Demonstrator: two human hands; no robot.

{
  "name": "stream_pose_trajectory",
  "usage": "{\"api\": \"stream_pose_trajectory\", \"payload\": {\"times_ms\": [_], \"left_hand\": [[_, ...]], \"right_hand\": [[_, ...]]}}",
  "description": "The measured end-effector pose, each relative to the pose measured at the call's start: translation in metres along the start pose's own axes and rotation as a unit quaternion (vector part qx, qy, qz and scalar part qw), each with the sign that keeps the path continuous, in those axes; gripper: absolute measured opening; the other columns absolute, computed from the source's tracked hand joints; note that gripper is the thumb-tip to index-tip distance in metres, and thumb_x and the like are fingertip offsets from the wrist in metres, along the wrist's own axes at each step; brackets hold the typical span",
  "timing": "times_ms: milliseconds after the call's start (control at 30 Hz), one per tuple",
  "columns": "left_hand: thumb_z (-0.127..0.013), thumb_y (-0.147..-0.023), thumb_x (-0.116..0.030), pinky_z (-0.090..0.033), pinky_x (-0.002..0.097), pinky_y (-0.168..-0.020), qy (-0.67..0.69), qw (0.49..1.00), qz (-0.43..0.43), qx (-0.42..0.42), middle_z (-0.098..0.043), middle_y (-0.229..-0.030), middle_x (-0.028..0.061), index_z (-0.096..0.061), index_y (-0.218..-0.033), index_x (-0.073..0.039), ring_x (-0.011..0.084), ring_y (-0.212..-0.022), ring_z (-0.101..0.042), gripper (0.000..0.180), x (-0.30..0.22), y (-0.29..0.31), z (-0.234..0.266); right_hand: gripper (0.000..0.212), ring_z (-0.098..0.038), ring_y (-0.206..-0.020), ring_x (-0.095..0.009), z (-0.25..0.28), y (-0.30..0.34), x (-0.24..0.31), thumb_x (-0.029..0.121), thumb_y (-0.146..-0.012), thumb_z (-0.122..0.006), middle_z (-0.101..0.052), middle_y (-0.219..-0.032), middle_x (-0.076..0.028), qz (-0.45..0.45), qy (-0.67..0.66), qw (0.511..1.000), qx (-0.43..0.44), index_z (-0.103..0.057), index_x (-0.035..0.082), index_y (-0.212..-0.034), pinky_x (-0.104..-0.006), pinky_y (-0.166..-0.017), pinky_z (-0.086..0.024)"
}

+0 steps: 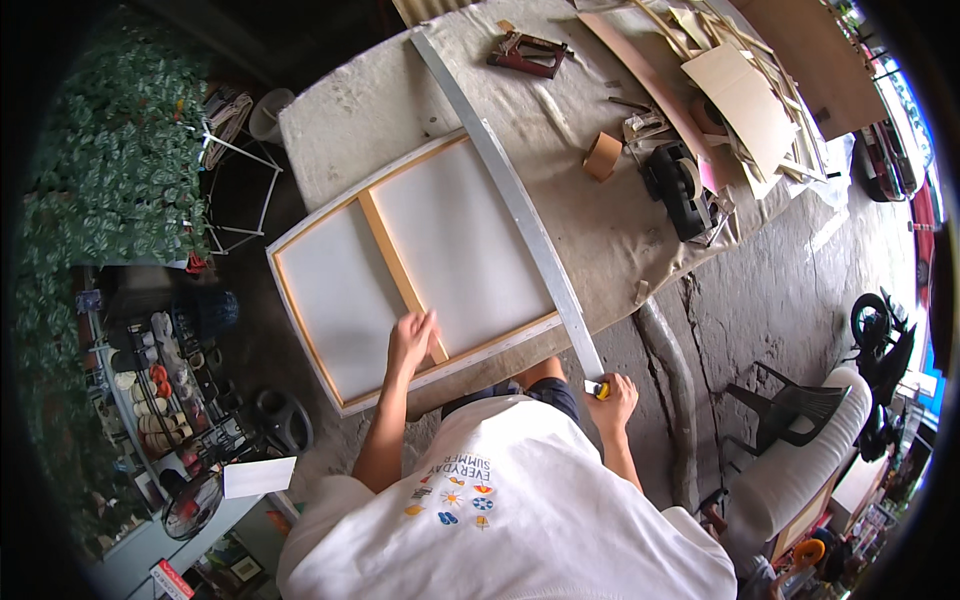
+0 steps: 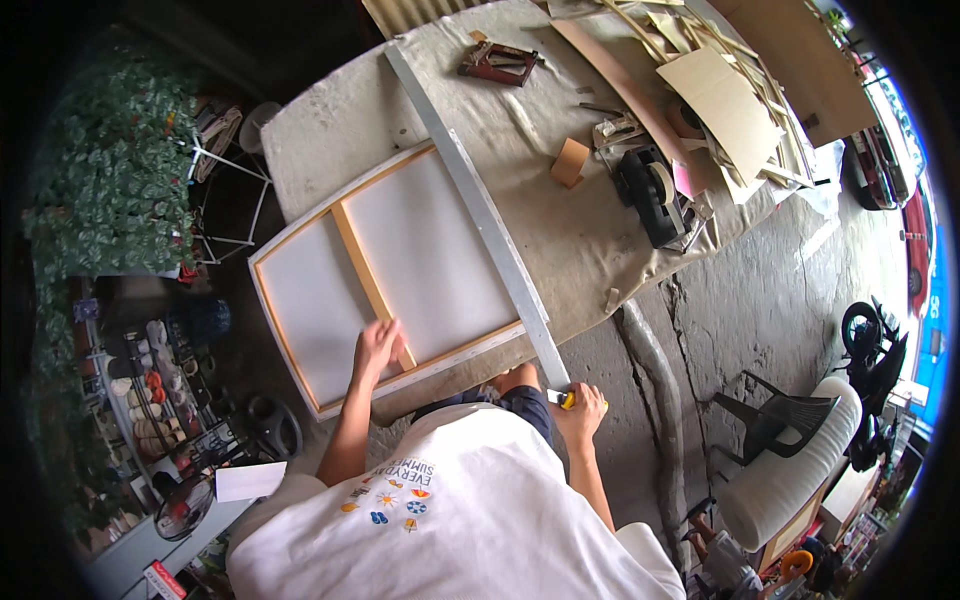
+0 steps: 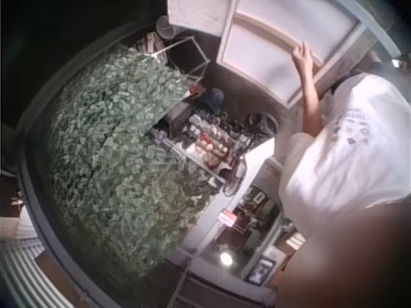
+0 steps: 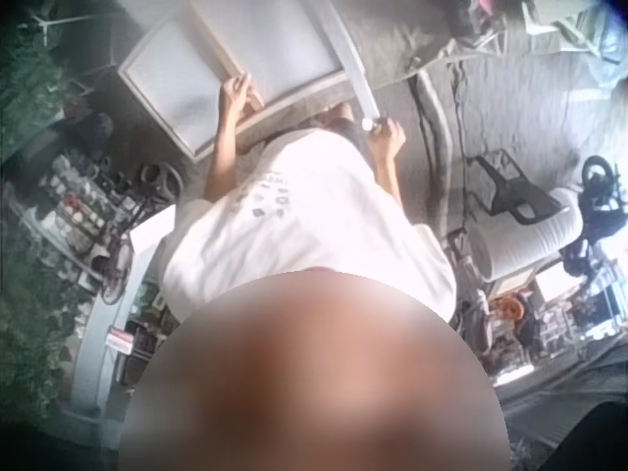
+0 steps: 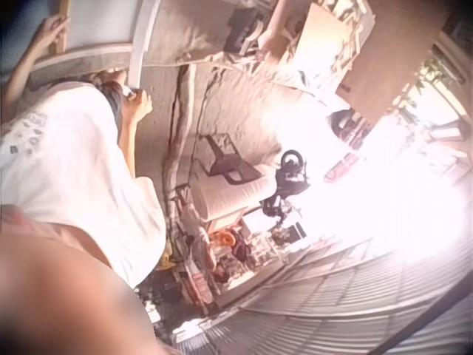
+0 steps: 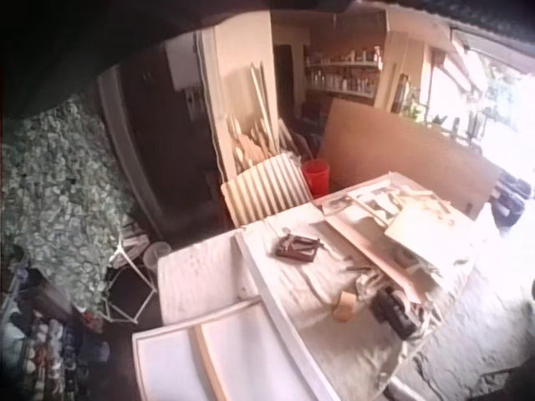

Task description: The person uses a utility knife to trim a white backing board along the edges of a wooden picture frame. They then flip the frame to reveal a colorful painting and place it among other framed artworks in the shop.

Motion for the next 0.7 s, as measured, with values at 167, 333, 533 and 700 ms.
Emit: {"api": "stream_pose_trajectory", "payload": {"times_ms": [167, 333, 533, 700], "left_hand": [[-0.067, -0.097, -0.026, -0.051, 0.0254, -0.071, 0.099, 0.969, -0.226, -0.019, -0.068, -0.088, 0.0048, -0.065, -0.101, 0.0, 0.0085, -0.079, -0.061, 0.026, -0.047, -0.179, -0.063], [-0.076, -0.088, -0.027, -0.051, 0.0302, -0.06, 0.09, 0.955, -0.233, -0.159, -0.067, -0.074, 0.0076, -0.065, -0.093, 0.0, 0.0151, -0.067, -0.063, 0.029, -0.128, -0.273, -0.113], [-0.077, -0.086, -0.025, -0.054, 0.0334, -0.067, 0.07, 0.95, -0.246, -0.178, -0.071, -0.079, 0.0108, -0.066, -0.096, 0.002, 0.0184, -0.073, -0.068, 0.031, -0.13, -0.27, -0.129], [-0.078, -0.086, -0.02, -0.05, 0.0272, -0.055, 0.04, 0.966, -0.234, -0.1, -0.067, -0.073, 0.0064, -0.066, -0.099, 0.003, 0.011, -0.06, -0.061, 0.029, -0.131, -0.277, -0.133]], "right_hand": [[0.033, -0.059, -0.072, -0.032, -0.015, 0.006, 0.007, 0.014, -0.051, -0.08, -0.06, -0.072, -0.01, -0.003, -0.008, 1.0, -0.01, -0.06, 0.006, -0.077, -0.0424, -0.068, -0.045], [0.034, -0.058, -0.071, -0.033, -0.032, 0.007, 0.0, 0.014, -0.057, -0.083, -0.058, -0.072, -0.009, 0.048, 0.01, 0.999, -0.013, -0.061, 0.005, -0.081, -0.0441, -0.068, -0.046], [0.039, -0.058, -0.074, -0.034, -0.041, 0.011, -0.02, 0.024, -0.064, -0.087, -0.058, -0.076, -0.011, 0.041, 0.071, 0.997, 0.004, -0.061, 0.004, -0.085, -0.0438, -0.072, -0.046], [0.042, -0.058, -0.078, -0.034, -0.037, 0.0, -0.018, 0.028, -0.067, -0.085, -0.059, -0.082, -0.012, 0.016, 0.04, 0.997, 0.064, -0.064, 0.004, -0.094, -0.0433, -0.073, -0.045]]}}
Point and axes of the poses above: each hand's wrist, its own y-axis away from the middle knuckle, its own z-axis out of the back of the hand, x = y × z, the point moved 1 cm from there along -y, towards the middle knuckle
